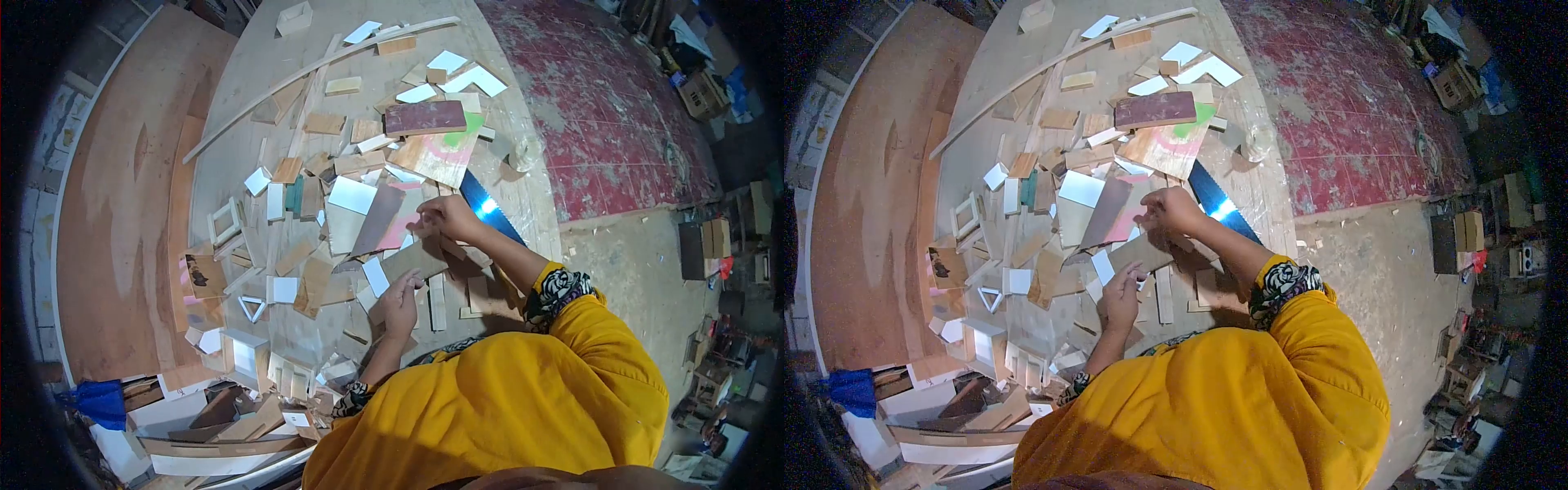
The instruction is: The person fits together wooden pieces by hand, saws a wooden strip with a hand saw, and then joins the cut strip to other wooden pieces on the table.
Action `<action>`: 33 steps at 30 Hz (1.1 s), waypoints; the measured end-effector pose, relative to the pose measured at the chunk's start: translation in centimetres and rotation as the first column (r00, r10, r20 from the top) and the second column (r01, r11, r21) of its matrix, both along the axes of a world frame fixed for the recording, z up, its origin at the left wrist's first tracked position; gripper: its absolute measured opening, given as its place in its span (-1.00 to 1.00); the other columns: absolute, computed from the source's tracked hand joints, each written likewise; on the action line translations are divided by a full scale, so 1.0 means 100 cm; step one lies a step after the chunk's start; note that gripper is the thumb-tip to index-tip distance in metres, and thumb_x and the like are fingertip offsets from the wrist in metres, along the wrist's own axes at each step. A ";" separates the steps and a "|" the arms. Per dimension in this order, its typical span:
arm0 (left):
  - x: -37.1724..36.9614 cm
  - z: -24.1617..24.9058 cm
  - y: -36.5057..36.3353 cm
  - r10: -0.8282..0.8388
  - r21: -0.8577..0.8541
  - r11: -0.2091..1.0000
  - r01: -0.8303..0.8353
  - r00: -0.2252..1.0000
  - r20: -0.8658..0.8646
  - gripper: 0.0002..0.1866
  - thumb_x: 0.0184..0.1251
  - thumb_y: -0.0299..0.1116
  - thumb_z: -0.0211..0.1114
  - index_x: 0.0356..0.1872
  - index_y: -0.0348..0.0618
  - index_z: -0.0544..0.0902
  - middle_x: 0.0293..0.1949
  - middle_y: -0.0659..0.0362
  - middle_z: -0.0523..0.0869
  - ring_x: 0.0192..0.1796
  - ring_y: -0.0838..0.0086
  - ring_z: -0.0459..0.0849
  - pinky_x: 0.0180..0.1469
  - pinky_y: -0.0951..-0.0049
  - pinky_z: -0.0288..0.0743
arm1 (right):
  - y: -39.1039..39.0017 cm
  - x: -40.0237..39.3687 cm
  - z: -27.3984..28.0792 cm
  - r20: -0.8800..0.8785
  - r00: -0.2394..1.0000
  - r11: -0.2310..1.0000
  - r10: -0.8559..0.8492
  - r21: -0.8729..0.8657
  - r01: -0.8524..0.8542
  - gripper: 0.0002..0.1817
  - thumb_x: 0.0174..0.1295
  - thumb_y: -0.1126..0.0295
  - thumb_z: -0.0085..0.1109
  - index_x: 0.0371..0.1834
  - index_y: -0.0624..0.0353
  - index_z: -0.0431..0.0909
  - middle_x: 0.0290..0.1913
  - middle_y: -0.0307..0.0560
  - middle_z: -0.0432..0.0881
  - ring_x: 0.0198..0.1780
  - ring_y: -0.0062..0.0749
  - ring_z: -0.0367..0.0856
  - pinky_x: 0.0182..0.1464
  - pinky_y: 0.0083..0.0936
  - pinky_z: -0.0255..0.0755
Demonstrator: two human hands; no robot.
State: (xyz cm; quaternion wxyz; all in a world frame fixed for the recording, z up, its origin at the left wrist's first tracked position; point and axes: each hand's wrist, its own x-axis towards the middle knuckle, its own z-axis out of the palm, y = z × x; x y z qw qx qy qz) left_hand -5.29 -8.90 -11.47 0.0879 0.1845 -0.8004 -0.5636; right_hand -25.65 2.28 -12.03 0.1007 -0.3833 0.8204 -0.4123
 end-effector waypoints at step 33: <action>0.121 0.052 0.105 0.105 -0.166 0.978 -0.127 0.985 -0.136 -0.78 0.19 -0.51 0.12 -0.15 -0.25 0.62 -0.28 0.04 0.69 -0.20 0.39 0.67 -0.09 0.49 0.47 | 0.185 0.121 0.000 -0.169 0.969 0.854 -0.178 0.462 0.238 -0.20 -0.20 0.25 0.26 0.27 -0.06 0.26 0.29 0.02 0.28 0.17 0.07 0.35 0.03 0.06 0.36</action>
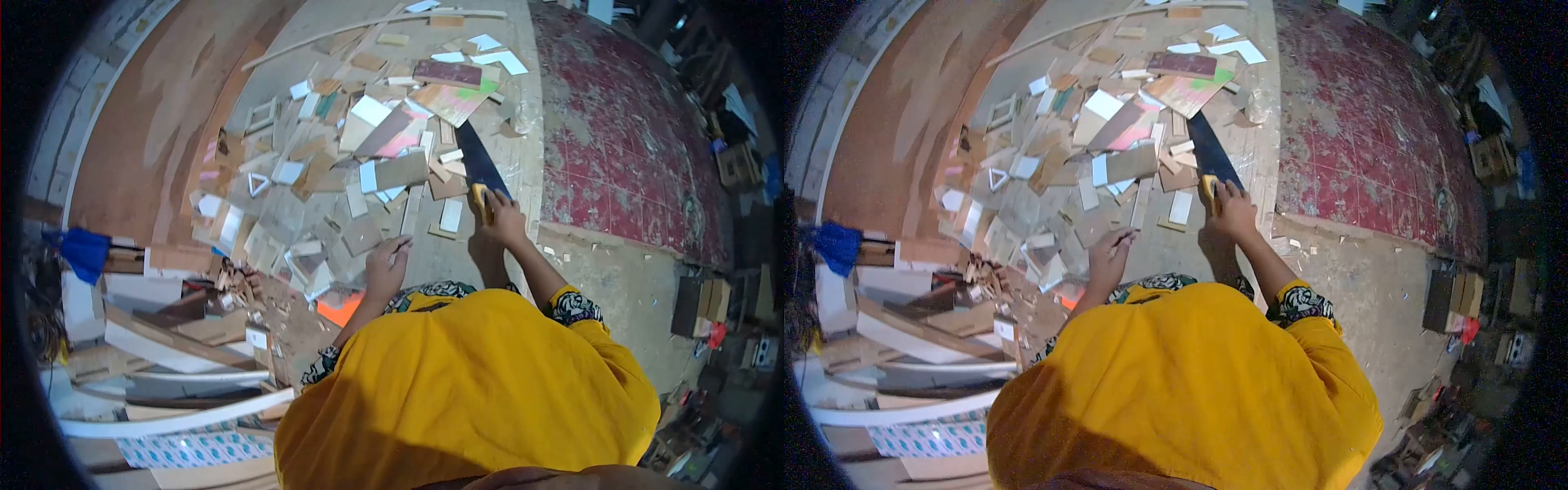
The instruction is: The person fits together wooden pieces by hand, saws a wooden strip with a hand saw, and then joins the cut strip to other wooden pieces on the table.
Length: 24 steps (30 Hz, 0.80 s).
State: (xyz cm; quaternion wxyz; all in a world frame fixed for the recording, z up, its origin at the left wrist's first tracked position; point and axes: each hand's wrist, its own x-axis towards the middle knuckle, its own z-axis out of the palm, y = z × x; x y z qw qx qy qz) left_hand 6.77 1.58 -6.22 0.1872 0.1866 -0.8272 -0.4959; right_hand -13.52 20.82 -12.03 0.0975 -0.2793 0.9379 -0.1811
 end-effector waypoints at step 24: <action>0.044 -0.020 -0.013 0.106 -0.056 0.993 -0.104 0.994 0.031 -0.78 0.16 -0.39 0.16 -0.21 -0.24 0.64 -0.25 -0.06 0.67 -0.19 0.13 0.65 -0.13 0.34 0.49 | -0.057 0.032 0.017 -0.213 0.894 0.916 0.394 0.012 -0.401 -0.38 -0.04 0.23 0.26 0.18 0.01 0.37 0.25 0.04 0.32 0.27 0.05 0.26 0.20 -0.16 0.24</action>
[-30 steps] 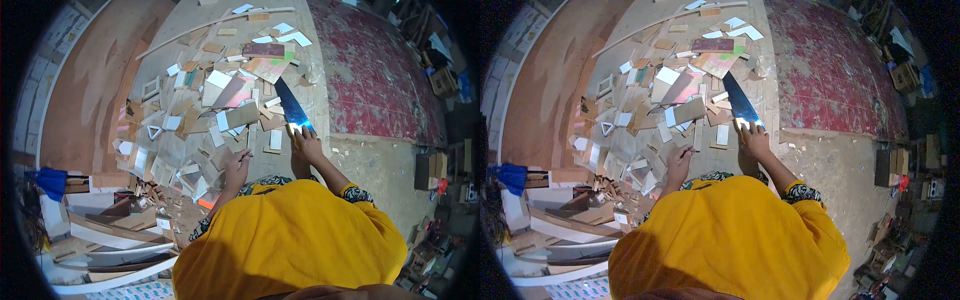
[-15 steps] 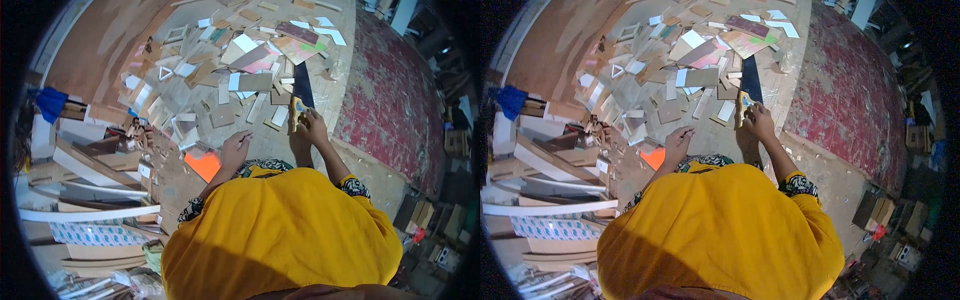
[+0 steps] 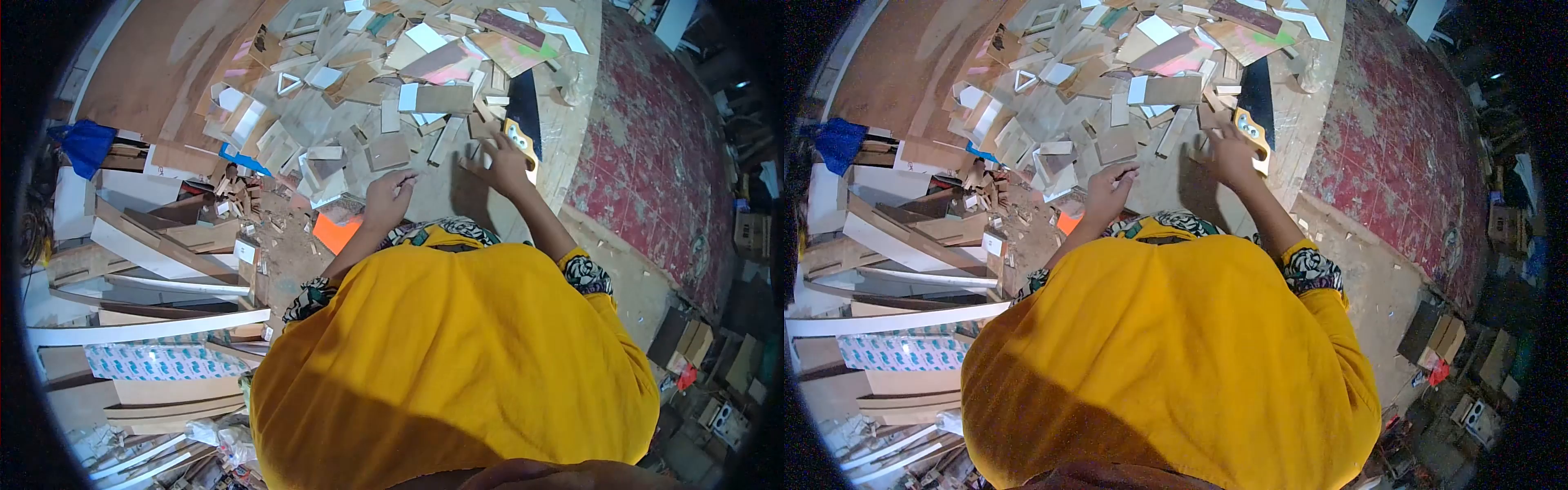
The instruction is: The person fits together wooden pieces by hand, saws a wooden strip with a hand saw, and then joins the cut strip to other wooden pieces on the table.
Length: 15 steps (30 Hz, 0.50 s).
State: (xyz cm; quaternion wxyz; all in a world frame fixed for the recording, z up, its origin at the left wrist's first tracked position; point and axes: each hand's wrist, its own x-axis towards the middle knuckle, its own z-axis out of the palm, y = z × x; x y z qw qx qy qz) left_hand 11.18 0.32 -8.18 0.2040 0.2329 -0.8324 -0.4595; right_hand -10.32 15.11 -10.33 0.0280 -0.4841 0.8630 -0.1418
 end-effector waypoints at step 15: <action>0.077 -0.007 -0.070 0.165 0.216 0.962 -0.169 0.986 0.036 -0.78 0.19 -0.48 0.14 -0.17 -0.30 0.61 -0.30 0.03 0.68 -0.26 0.40 0.66 -0.16 0.48 0.48 | -0.140 0.055 -0.024 0.108 0.924 0.925 0.366 0.068 -0.374 -0.23 -0.21 0.19 0.40 0.17 0.12 0.35 0.15 0.03 0.41 0.18 -0.05 0.36 0.12 -0.23 0.35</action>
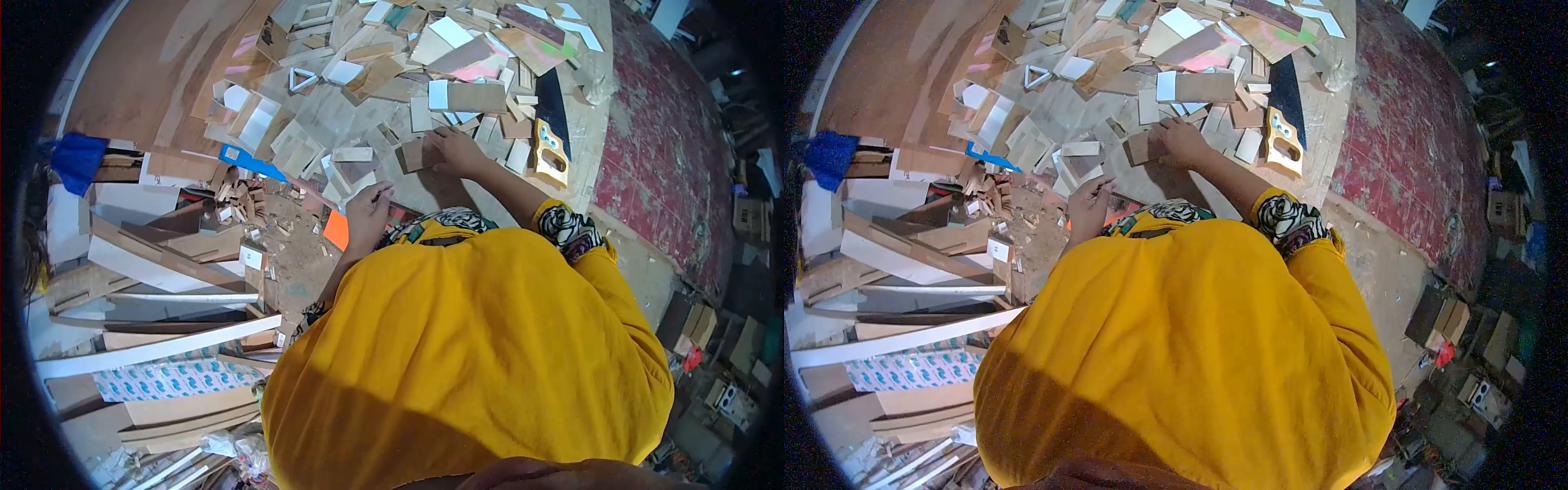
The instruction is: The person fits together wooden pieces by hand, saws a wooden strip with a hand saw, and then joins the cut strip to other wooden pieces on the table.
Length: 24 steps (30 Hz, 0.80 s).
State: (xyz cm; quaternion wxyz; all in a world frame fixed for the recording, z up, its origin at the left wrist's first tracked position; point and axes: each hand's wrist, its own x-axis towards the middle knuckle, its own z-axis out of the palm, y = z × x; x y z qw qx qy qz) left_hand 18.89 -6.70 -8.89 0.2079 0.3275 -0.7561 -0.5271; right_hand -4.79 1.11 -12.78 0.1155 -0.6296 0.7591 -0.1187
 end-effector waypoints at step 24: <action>-0.094 -0.013 -0.032 -0.271 -0.149 0.954 0.260 0.960 -0.063 -0.81 0.15 -0.44 0.19 -0.23 -0.23 0.64 -0.30 -0.01 0.68 -0.29 0.28 0.68 -0.21 0.43 0.51 | 0.031 -0.114 0.001 0.903 0.019 0.751 -0.430 0.346 0.562 -0.48 0.27 -0.07 -0.17 -0.02 0.14 0.49 -0.24 -0.17 0.60 -0.29 -0.46 0.55 -0.18 -0.44 0.46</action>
